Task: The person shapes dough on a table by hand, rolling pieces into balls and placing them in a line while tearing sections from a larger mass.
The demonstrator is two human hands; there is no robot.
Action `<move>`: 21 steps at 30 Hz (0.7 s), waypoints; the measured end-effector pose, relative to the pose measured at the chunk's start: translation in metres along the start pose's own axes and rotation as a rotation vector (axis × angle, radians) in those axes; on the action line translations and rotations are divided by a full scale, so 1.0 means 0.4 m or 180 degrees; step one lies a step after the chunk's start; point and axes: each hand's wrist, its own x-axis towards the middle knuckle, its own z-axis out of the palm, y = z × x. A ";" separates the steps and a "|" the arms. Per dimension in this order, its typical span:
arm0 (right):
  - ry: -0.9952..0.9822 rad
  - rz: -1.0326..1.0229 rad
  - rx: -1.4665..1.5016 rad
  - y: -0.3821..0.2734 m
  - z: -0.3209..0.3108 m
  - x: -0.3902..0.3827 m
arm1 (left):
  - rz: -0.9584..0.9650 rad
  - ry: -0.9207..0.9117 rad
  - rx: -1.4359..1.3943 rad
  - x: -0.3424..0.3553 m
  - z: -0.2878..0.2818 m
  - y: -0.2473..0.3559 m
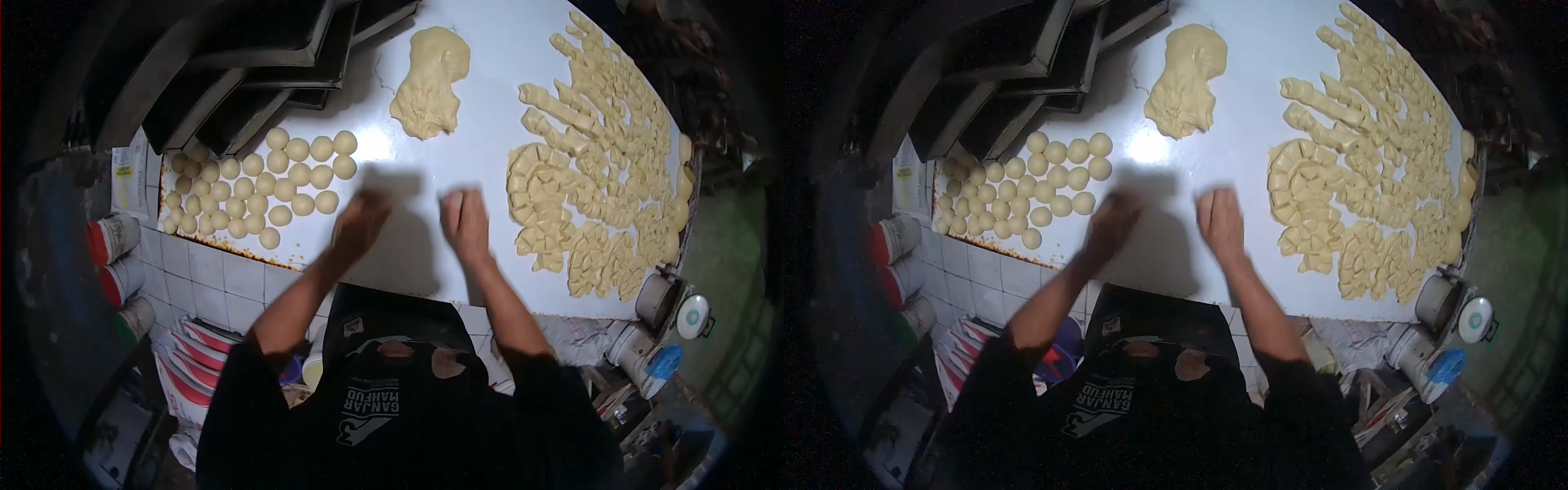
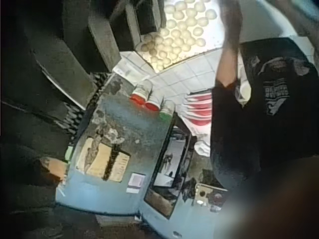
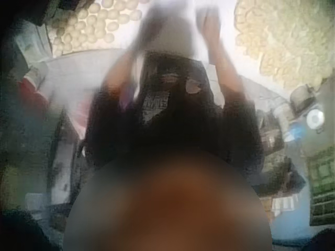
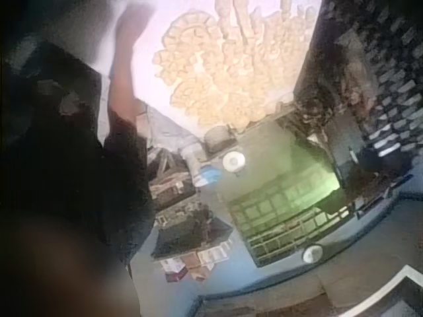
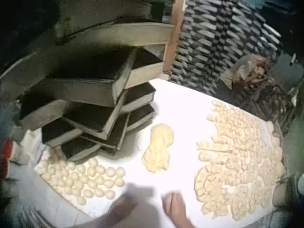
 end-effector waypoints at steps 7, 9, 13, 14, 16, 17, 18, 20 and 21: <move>-0.0103 0.0043 0.0004 0.018 -0.010 -0.071 | 0.0159 -0.0234 0.0417 0.354 0.094 -0.024; -0.0336 0.0745 0.0087 -0.039 0.030 -0.107 | 0.0255 -0.0695 0.0397 0.128 0.162 0.039; -0.2221 -0.0128 0.0467 0.109 -0.024 -0.217 | 0.0510 -0.1326 0.0548 -0.175 0.019 0.083; -0.2092 0.0122 0.0025 0.077 -0.058 -0.153 | 0.0303 -0.0852 0.0995 -0.134 0.019 0.086; -0.0713 -0.0168 0.0260 0.117 0.000 -0.137 | -0.0150 -0.0197 0.1112 -0.017 0.103 0.129; -0.0480 0.0036 0.0140 0.066 -0.009 -0.060 | -0.0443 0.0144 0.0924 0.030 0.155 0.151; -0.0506 -0.0019 0.0158 0.058 0.001 -0.110 | -0.1116 -0.0170 0.0665 0.003 0.214 0.186; -0.0300 -0.0424 0.0182 0.065 0.026 -0.230 | -0.1245 -0.0632 0.0119 -0.118 0.253 0.235; -0.0431 -0.0520 0.0479 0.063 -0.015 -0.262 | -0.0467 -0.0901 0.0112 -0.184 0.226 0.215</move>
